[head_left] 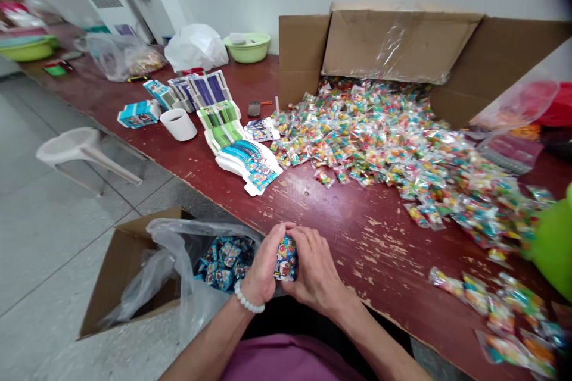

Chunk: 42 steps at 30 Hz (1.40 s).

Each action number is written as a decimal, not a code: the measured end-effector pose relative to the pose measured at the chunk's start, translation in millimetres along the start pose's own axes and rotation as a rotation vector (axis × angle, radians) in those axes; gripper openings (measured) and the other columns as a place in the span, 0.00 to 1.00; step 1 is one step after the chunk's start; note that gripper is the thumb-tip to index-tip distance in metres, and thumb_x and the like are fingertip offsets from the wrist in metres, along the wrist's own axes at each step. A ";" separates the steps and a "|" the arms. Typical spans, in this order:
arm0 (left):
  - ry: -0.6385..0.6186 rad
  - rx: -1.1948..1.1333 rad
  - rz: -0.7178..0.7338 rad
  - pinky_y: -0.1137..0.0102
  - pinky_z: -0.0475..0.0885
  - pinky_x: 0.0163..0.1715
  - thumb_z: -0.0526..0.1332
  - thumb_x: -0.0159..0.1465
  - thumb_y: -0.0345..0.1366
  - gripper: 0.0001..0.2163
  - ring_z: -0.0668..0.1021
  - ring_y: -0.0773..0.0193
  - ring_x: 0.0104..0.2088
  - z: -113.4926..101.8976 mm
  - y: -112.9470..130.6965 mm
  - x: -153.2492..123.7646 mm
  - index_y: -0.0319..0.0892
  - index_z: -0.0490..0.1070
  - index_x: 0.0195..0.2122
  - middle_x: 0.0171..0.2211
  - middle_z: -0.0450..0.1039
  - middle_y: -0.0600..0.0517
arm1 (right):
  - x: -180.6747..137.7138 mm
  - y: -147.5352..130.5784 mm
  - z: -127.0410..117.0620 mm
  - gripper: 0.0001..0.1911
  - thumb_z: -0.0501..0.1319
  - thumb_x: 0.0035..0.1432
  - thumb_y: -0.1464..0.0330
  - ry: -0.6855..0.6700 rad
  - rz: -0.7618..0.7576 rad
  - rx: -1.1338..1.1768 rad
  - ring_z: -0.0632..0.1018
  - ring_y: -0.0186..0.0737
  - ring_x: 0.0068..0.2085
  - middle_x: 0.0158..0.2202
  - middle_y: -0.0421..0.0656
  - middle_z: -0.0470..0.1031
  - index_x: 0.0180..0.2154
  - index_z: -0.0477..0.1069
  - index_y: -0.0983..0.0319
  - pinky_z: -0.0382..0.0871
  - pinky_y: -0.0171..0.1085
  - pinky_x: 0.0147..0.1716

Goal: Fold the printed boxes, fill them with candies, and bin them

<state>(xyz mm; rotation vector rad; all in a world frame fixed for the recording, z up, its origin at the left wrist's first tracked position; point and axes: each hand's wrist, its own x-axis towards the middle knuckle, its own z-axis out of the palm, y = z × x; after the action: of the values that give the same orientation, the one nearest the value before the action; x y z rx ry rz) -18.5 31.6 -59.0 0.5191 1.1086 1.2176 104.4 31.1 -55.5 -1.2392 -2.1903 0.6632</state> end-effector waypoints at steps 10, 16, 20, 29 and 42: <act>0.273 1.053 0.228 0.60 0.70 0.46 0.57 0.62 0.54 0.25 0.77 0.53 0.44 -86.4 55.0 -6.2 0.45 0.69 0.56 0.44 0.76 0.47 | 7.9 21.4 23.2 0.48 0.68 0.52 0.59 -0.037 -0.043 0.060 0.66 0.57 0.60 0.63 0.57 0.60 0.66 0.45 0.60 0.62 0.54 0.54; 0.561 1.256 0.264 0.58 0.66 0.44 0.60 0.60 0.53 0.18 0.77 0.46 0.44 -68.9 80.8 80.2 0.44 0.76 0.40 0.37 0.78 0.43 | 4.8 39.1 26.9 0.27 0.61 0.60 0.68 0.009 -0.072 0.025 0.70 0.54 0.55 0.59 0.53 0.67 0.60 0.59 0.59 0.66 0.51 0.49; 0.551 1.160 0.218 0.64 0.65 0.34 0.67 0.52 0.50 0.13 0.77 0.50 0.36 -68.4 89.9 115.5 0.45 0.74 0.24 0.26 0.76 0.48 | 2.4 38.4 29.8 0.26 0.60 0.60 0.70 0.056 -0.065 0.091 0.70 0.54 0.55 0.58 0.52 0.69 0.59 0.61 0.58 0.66 0.53 0.52; 0.086 0.758 0.145 0.75 0.59 0.19 0.64 0.55 0.52 0.18 0.69 0.70 0.19 -51.7 63.7 41.8 0.40 0.70 0.28 0.20 0.70 0.55 | 31.6 35.5 5.3 0.36 0.63 0.58 0.54 0.283 0.564 0.955 0.79 0.43 0.43 0.57 0.53 0.71 0.62 0.55 0.59 0.74 0.41 0.37; -0.013 0.746 0.041 0.76 0.63 0.15 0.64 0.57 0.46 0.13 0.75 0.66 0.16 -16.9 24.7 34.7 0.41 0.68 0.27 0.23 0.76 0.52 | 45.7 75.2 -13.3 0.20 0.70 0.47 0.55 0.494 0.690 0.974 0.76 0.36 0.26 0.29 0.42 0.77 0.35 0.75 0.64 0.67 0.29 0.18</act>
<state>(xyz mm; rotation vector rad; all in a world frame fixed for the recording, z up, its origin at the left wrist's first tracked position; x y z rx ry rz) -46.8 67.6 -59.4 1.1122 1.5408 0.7998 139.2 107.5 -84.6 -1.3450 -0.7820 1.3007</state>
